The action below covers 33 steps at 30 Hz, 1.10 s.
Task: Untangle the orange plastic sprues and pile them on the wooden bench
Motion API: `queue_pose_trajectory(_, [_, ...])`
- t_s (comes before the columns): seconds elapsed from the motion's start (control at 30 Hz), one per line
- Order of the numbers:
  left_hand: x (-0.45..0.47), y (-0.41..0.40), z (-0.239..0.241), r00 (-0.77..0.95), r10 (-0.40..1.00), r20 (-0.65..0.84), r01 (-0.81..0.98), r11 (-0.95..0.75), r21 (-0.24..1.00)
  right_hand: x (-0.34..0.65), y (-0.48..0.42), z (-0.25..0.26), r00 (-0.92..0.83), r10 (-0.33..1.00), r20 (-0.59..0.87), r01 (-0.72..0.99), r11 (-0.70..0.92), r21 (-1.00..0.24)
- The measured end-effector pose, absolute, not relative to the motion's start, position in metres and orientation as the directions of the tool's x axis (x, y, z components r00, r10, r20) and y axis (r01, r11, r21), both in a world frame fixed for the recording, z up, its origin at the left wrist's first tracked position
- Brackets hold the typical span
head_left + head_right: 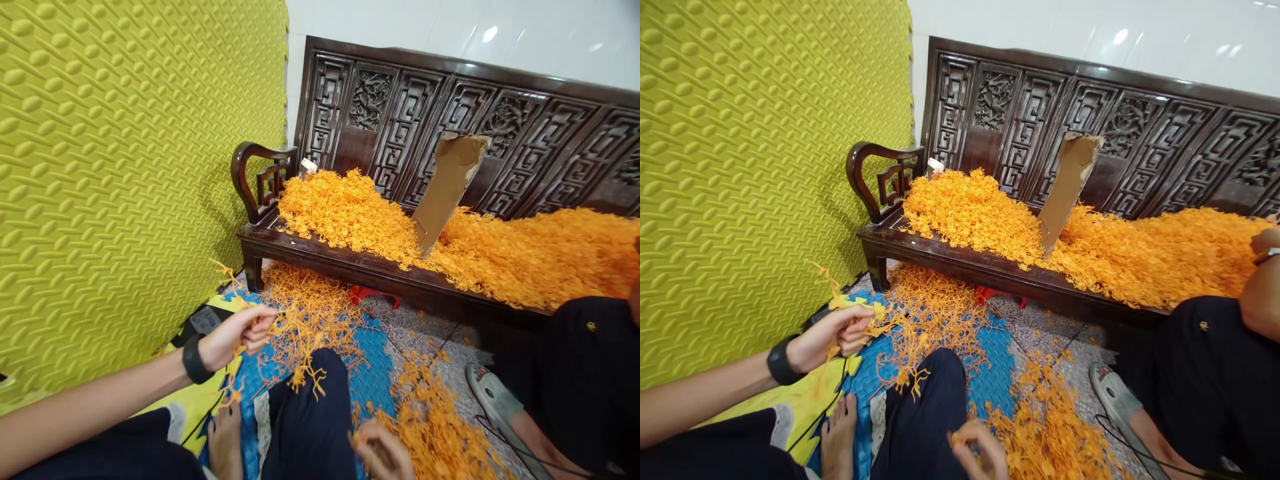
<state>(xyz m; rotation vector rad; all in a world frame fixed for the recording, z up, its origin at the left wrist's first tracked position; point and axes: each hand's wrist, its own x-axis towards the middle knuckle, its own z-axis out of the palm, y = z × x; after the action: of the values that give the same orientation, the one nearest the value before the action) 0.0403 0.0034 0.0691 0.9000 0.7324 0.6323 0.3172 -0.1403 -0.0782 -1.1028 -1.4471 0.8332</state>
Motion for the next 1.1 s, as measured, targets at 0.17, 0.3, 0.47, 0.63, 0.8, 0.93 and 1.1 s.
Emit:
queue_pose_trajectory(0.17, [0.034, 0.005, 0.076, 0.609, 0.757, -0.235, -0.286, 0.486, 0.826, 0.37, -0.007, 0.013, 0.311, 0.807, 0.502, 0.363, 0.387, -0.848])
queue_pose_trajectory(0.3, [0.038, 0.002, 0.082, 0.64, 0.748, -0.177, -0.345, 0.485, 0.803, 0.399, 0.123, 0.078, 0.487, 0.734, 0.473, 0.311, 0.361, -0.879])
queue_pose_trajectory(0.47, [0.036, 0.005, 0.092, 0.593, 0.792, -0.148, -0.452, 0.479, 0.753, 0.402, 0.168, 0.059, 0.58, 0.746, 0.327, 0.271, 0.202, -0.941])
queue_pose_trajectory(0.63, [0.04, 0.01, 0.099, 0.578, 0.806, -0.129, -0.48, 0.464, 0.745, 0.37, 0.122, 0.017, 0.585, 0.742, 0.328, 0.208, 0.254, -0.945])
queue_pose_trajectory(0.8, [0.049, 0.013, 0.101, 0.586, 0.799, -0.133, -0.45, 0.458, 0.767, 0.316, 0.064, 0.018, 0.204, 0.934, 0.293, 0.122, 0.273, -0.954])
queue_pose_trajectory(0.93, [0.052, 0.011, 0.099, 0.594, 0.792, -0.14, -0.413, 0.449, 0.792, 0.295, 0.006, 0.026, 0.113, 0.906, 0.409, 0.012, 0.41, -0.912])
queue_pose_trajectory(1.1, [0.056, 0.011, 0.096, 0.587, 0.798, -0.136, -0.346, 0.399, 0.849, 0.285, -0.044, 0.041, -0.1, 0.842, 0.53, 0.247, 0.537, -0.807])
